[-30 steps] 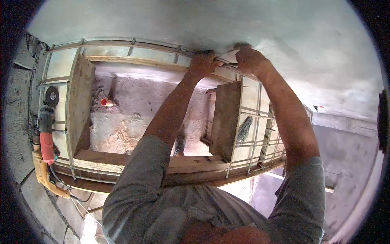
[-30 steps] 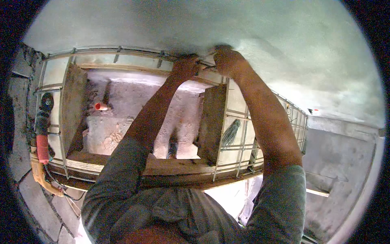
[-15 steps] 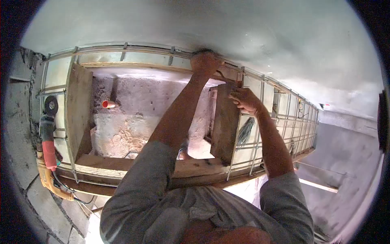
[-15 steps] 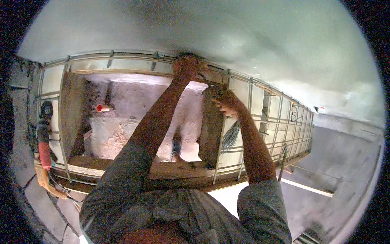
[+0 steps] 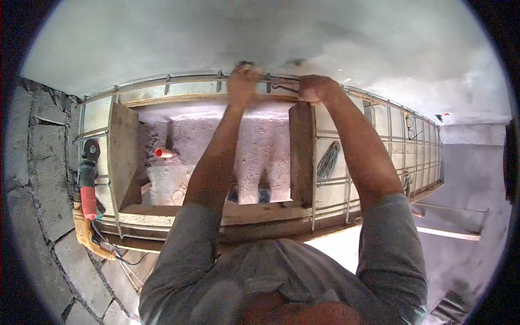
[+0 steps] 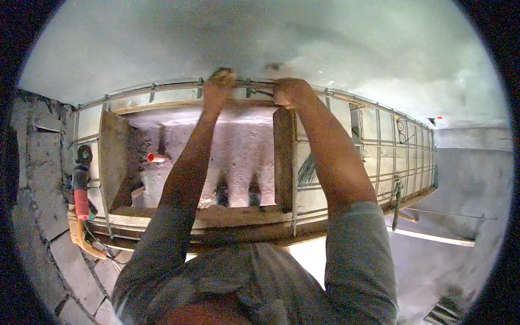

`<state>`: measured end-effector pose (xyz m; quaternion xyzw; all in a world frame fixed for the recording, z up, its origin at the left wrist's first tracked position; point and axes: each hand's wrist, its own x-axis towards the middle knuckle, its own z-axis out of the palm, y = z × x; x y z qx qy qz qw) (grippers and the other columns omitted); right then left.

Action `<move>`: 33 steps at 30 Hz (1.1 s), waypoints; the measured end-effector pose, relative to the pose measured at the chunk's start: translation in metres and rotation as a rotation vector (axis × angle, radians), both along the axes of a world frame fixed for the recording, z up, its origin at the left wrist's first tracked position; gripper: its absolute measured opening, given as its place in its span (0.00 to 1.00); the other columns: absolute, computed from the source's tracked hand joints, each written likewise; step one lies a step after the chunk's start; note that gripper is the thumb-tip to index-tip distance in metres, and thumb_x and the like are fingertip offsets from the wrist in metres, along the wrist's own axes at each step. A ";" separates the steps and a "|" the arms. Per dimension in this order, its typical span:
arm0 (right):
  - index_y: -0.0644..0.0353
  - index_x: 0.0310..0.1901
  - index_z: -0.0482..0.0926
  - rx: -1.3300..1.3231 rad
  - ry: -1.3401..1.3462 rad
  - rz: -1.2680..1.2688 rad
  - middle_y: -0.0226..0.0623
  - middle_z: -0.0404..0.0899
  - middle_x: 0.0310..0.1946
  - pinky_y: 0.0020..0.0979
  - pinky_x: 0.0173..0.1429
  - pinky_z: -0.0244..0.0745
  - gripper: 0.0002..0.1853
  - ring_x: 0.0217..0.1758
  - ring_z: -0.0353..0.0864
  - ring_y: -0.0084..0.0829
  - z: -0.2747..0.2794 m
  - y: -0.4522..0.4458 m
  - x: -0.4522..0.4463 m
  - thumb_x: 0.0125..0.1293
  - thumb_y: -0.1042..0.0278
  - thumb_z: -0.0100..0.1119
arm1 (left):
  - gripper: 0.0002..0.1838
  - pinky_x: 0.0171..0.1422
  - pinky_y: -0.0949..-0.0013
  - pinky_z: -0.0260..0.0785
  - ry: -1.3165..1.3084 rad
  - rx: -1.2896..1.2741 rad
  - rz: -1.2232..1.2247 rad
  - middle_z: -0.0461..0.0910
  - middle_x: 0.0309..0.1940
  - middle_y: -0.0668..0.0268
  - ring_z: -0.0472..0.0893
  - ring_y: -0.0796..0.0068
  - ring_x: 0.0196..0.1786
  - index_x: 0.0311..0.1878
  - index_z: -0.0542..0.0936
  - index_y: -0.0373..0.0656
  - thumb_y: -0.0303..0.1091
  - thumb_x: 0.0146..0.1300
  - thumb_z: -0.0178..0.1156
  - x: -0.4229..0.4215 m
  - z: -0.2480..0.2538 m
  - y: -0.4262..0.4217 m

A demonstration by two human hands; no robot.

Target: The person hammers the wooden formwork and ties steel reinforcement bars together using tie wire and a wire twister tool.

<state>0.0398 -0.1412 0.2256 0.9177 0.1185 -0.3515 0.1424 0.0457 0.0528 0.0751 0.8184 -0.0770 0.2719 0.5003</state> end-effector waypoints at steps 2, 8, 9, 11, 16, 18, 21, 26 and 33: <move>0.60 0.38 0.83 -0.106 0.018 0.006 0.44 0.84 0.32 0.36 0.44 0.77 0.13 0.39 0.84 0.34 0.004 0.012 -0.005 0.59 0.60 0.56 | 0.14 0.42 0.61 0.71 0.199 -0.326 0.008 0.81 0.33 0.51 0.79 0.58 0.37 0.35 0.80 0.38 0.42 0.62 0.61 -0.051 0.036 0.026; 0.58 0.46 0.82 0.151 0.213 -0.066 0.41 0.84 0.38 0.35 0.50 0.75 0.20 0.42 0.82 0.32 -0.040 -0.071 -0.013 0.59 0.52 0.59 | 0.11 0.49 0.74 0.70 0.520 -0.659 -0.141 0.81 0.38 0.69 0.78 0.78 0.41 0.45 0.81 0.38 0.33 0.62 0.63 -0.178 0.063 0.090; 0.60 0.47 0.81 0.319 0.088 -0.132 0.42 0.83 0.39 0.35 0.50 0.75 0.22 0.42 0.81 0.33 -0.028 -0.090 -0.032 0.59 0.49 0.59 | 0.12 0.49 0.72 0.71 0.528 -0.464 -0.025 0.82 0.40 0.68 0.78 0.78 0.42 0.46 0.82 0.41 0.35 0.61 0.64 -0.201 0.075 0.104; 0.62 0.50 0.79 0.676 -0.144 -0.199 0.43 0.82 0.40 0.35 0.49 0.74 0.28 0.41 0.79 0.36 0.001 -0.127 -0.072 0.60 0.44 0.59 | 0.12 0.49 0.68 0.73 0.564 -0.625 0.041 0.83 0.38 0.63 0.82 0.72 0.41 0.46 0.81 0.39 0.37 0.64 0.60 -0.237 0.065 0.144; 0.65 0.45 0.80 0.794 -0.543 -0.659 0.52 0.82 0.35 0.41 0.45 0.73 0.24 0.39 0.80 0.47 -0.064 -0.246 -0.147 0.61 0.48 0.59 | 0.11 0.40 0.75 0.72 0.601 -0.602 0.414 0.83 0.35 0.63 0.82 0.76 0.36 0.42 0.80 0.37 0.36 0.66 0.58 -0.305 0.087 0.169; 0.63 0.47 0.79 0.781 -0.526 -0.595 0.55 0.81 0.37 0.46 0.49 0.73 0.22 0.45 0.80 0.54 -0.118 -0.275 -0.168 0.60 0.52 0.60 | 0.11 0.39 0.75 0.72 0.587 -0.635 0.405 0.83 0.35 0.63 0.82 0.76 0.36 0.42 0.80 0.38 0.36 0.66 0.59 -0.319 0.085 0.154; 0.63 0.46 0.80 0.757 -0.665 -0.331 0.54 0.81 0.34 0.44 0.42 0.73 0.19 0.36 0.80 0.50 -0.159 -0.273 -0.207 0.64 0.54 0.58 | 0.11 0.39 0.76 0.71 0.581 -0.696 0.436 0.83 0.35 0.65 0.80 0.78 0.33 0.45 0.80 0.40 0.36 0.65 0.60 -0.333 0.100 0.114; 0.61 0.50 0.79 0.964 -0.838 -0.502 0.55 0.79 0.44 0.45 0.48 0.73 0.22 0.47 0.78 0.53 -0.155 -0.227 -0.227 0.62 0.53 0.59 | 0.10 0.40 0.74 0.71 0.570 -0.735 0.352 0.83 0.33 0.66 0.81 0.77 0.33 0.42 0.81 0.41 0.37 0.63 0.61 -0.338 0.103 0.054; 0.59 0.56 0.75 0.835 -0.546 -0.691 0.52 0.81 0.41 0.46 0.50 0.74 0.27 0.44 0.80 0.52 -0.107 -0.225 -0.203 0.59 0.51 0.61 | 0.09 0.47 0.70 0.72 0.539 -0.295 -0.052 0.82 0.36 0.68 0.80 0.74 0.41 0.39 0.81 0.40 0.36 0.63 0.60 -0.322 0.098 -0.065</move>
